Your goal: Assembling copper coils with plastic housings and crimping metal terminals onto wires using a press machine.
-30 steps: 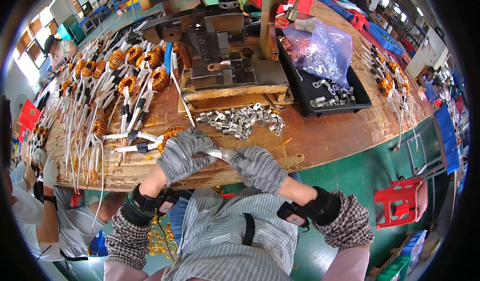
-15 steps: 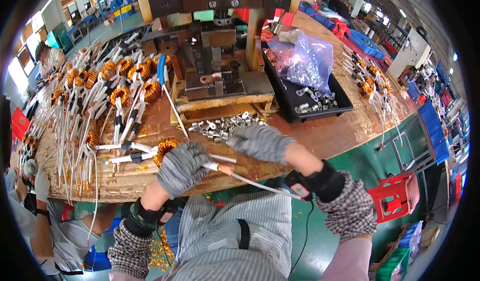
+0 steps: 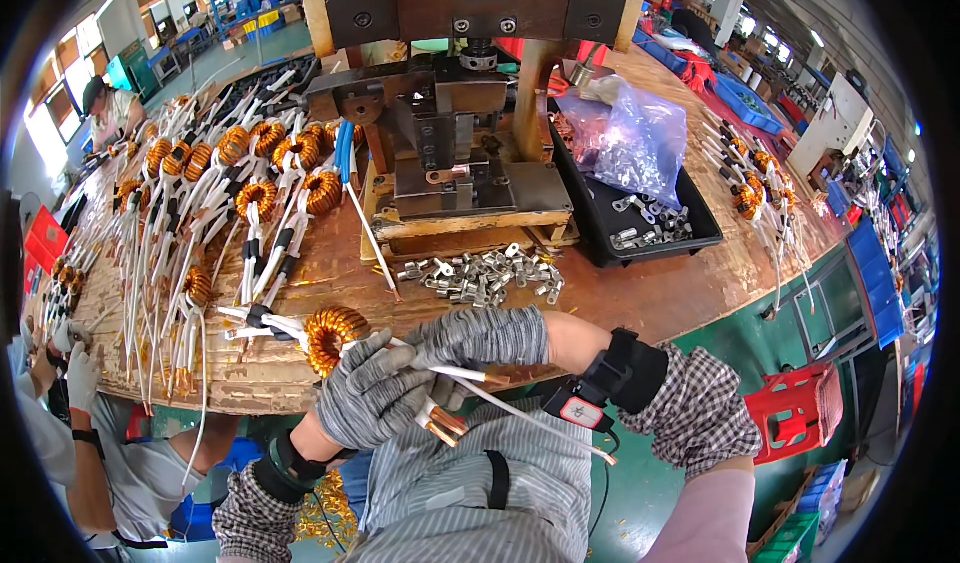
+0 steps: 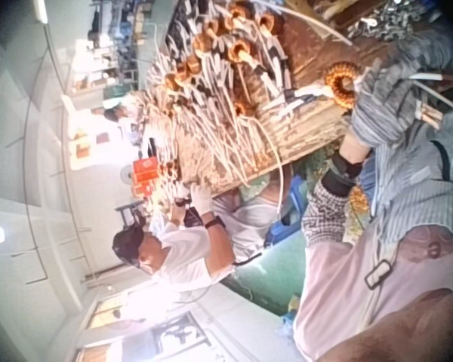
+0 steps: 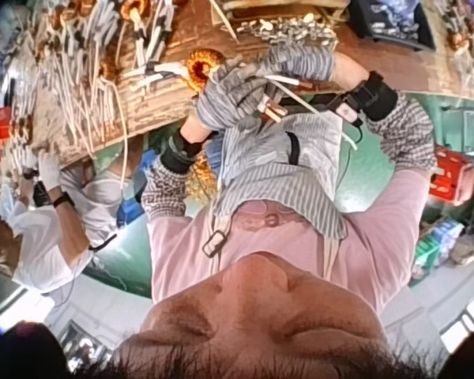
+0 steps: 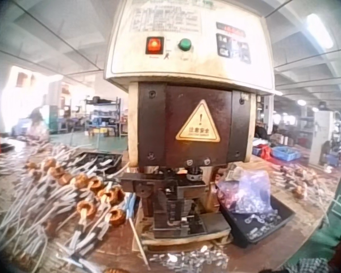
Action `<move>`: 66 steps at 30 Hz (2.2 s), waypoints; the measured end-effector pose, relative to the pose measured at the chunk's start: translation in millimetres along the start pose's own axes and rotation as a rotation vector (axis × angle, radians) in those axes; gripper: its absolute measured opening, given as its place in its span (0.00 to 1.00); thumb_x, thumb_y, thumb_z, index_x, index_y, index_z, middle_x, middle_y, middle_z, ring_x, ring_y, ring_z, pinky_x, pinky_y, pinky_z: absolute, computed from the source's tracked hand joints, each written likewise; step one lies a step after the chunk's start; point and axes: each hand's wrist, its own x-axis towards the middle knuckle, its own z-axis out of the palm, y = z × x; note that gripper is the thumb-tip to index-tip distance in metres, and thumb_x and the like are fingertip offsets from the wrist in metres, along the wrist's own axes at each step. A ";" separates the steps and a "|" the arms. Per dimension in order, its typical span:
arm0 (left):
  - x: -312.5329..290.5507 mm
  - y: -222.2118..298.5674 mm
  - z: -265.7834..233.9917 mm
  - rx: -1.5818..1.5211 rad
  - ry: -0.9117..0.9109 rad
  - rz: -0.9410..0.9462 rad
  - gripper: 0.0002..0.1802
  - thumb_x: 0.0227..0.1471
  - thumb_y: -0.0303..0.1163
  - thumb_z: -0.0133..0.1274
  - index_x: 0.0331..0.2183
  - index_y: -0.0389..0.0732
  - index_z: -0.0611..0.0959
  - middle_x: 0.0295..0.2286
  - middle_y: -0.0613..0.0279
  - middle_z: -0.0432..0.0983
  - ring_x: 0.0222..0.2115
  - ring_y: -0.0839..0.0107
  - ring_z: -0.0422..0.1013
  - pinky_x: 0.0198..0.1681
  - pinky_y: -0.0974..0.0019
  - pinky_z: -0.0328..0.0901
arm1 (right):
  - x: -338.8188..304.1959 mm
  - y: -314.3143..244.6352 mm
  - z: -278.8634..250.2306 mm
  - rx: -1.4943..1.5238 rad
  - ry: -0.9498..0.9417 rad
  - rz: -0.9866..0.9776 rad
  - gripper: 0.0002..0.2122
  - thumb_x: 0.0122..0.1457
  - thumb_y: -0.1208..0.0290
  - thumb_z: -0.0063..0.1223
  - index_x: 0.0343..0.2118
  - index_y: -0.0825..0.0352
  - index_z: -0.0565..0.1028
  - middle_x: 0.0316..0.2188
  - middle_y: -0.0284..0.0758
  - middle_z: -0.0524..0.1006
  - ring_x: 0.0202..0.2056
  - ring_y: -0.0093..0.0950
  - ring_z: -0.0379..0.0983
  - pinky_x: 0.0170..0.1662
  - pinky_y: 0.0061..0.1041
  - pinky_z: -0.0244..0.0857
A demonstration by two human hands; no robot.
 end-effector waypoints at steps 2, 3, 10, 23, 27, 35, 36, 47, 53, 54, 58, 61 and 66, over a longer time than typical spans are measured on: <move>-3.7 0.9 4.5 0.012 0.019 0.028 0.09 0.34 0.36 0.54 0.25 0.50 0.79 0.31 0.68 0.74 0.38 0.67 0.69 0.50 0.49 0.60 | 2.9 -0.1 -2.6 -0.188 0.003 -0.037 0.17 0.53 0.68 0.51 0.45 0.69 0.70 0.35 0.34 0.75 0.33 0.19 0.70 0.37 0.20 0.65; -5.3 2.6 5.4 0.015 0.014 0.027 0.09 0.34 0.36 0.54 0.25 0.50 0.79 0.31 0.68 0.74 0.38 0.67 0.69 0.50 0.49 0.60 | 4.1 -0.2 -4.5 -0.377 0.012 -0.077 0.18 0.51 0.68 0.53 0.44 0.69 0.70 0.34 0.34 0.75 0.31 0.20 0.70 0.35 0.19 0.66; -12.6 7.2 10.5 0.161 0.013 0.122 0.09 0.36 0.35 0.53 0.26 0.59 0.80 0.26 0.74 0.71 0.32 0.73 0.68 0.47 0.53 0.64 | 3.6 7.9 -0.7 -0.281 0.072 0.056 0.12 0.53 0.66 0.52 0.37 0.69 0.72 0.22 0.28 0.75 0.20 0.14 0.70 0.23 0.14 0.65; 24.4 -16.8 24.4 0.210 -0.283 0.111 0.12 0.32 0.41 0.57 0.26 0.51 0.81 0.23 0.71 0.71 0.31 0.71 0.68 0.49 0.60 0.62 | -11.1 -5.5 -5.3 -1.061 0.473 -0.204 0.18 0.36 0.61 0.56 0.34 0.61 0.75 0.25 0.41 0.76 0.28 0.39 0.73 0.33 0.33 0.67; 42.6 -12.9 15.9 0.046 -0.395 0.076 0.11 0.36 0.44 0.59 0.25 0.51 0.81 0.25 0.70 0.71 0.33 0.68 0.68 0.41 0.60 0.65 | -13.3 16.8 -16.8 -1.162 0.507 -0.310 0.20 0.38 0.60 0.56 0.37 0.61 0.74 0.25 0.41 0.76 0.27 0.40 0.73 0.32 0.35 0.67; 96.8 -60.7 -7.7 -0.006 -0.029 -0.609 0.09 0.46 0.34 0.55 0.31 0.41 0.82 0.32 0.56 0.73 0.32 0.63 0.69 0.37 0.65 0.63 | -7.5 24.6 -17.0 -1.307 0.571 -0.334 0.15 0.47 0.53 0.49 0.28 0.62 0.74 0.20 0.41 0.74 0.25 0.40 0.73 0.29 0.37 0.66; 105.1 -72.5 -5.1 0.006 -0.030 -0.610 0.09 0.46 0.34 0.55 0.31 0.41 0.82 0.32 0.56 0.73 0.32 0.63 0.69 0.37 0.65 0.63 | -9.3 22.4 -14.1 -1.286 0.575 -0.330 0.15 0.44 0.56 0.49 0.27 0.64 0.75 0.22 0.43 0.75 0.26 0.41 0.73 0.31 0.38 0.66; 142.4 -116.8 15.0 -0.228 -0.133 -1.211 0.18 0.43 0.37 0.61 0.35 0.35 0.79 0.29 0.59 0.78 0.28 0.71 0.71 0.34 0.69 0.64 | -8.2 27.2 -16.0 -1.238 0.566 -0.402 0.16 0.44 0.56 0.50 0.29 0.64 0.75 0.24 0.43 0.75 0.28 0.41 0.73 0.33 0.37 0.66; 143.7 -119.1 25.0 -0.507 -0.011 -1.163 0.17 0.42 0.34 0.61 0.33 0.34 0.77 0.27 0.62 0.76 0.27 0.75 0.68 0.31 0.71 0.65 | -7.9 27.7 -19.9 -1.206 0.551 -0.350 0.16 0.44 0.55 0.51 0.30 0.64 0.75 0.24 0.42 0.75 0.29 0.40 0.73 0.33 0.36 0.66; 147.1 -115.3 25.4 -0.553 0.035 -1.084 0.15 0.44 0.32 0.60 0.34 0.34 0.77 0.28 0.62 0.76 0.27 0.75 0.69 0.32 0.73 0.66 | -9.1 27.9 -21.2 -1.208 0.556 -0.368 0.16 0.44 0.56 0.51 0.30 0.64 0.75 0.24 0.42 0.75 0.29 0.40 0.73 0.33 0.36 0.66; 93.2 -164.2 33.0 -0.769 0.214 -1.026 0.06 0.51 0.28 0.50 0.32 0.35 0.78 0.24 0.62 0.74 0.26 0.74 0.69 0.28 0.76 0.64 | -8.6 27.9 -16.6 -1.215 0.551 -0.422 0.15 0.44 0.57 0.51 0.30 0.63 0.75 0.24 0.41 0.75 0.29 0.39 0.73 0.33 0.36 0.66; 108.6 -139.9 15.2 -0.675 0.192 -1.215 0.05 0.51 0.25 0.49 0.31 0.35 0.78 0.23 0.64 0.73 0.23 0.76 0.68 0.25 0.76 0.63 | -9.9 26.2 -16.4 -1.219 0.542 -0.376 0.14 0.45 0.57 0.50 0.29 0.63 0.74 0.24 0.41 0.75 0.29 0.39 0.73 0.33 0.36 0.66; 116.6 -129.7 14.8 -0.466 0.125 -1.097 0.08 0.47 0.27 0.54 0.31 0.33 0.78 0.23 0.63 0.73 0.23 0.77 0.67 0.27 0.74 0.63 | -5.9 30.0 -17.8 -1.237 0.555 -0.409 0.14 0.45 0.56 0.50 0.28 0.63 0.74 0.23 0.41 0.75 0.28 0.40 0.73 0.32 0.36 0.66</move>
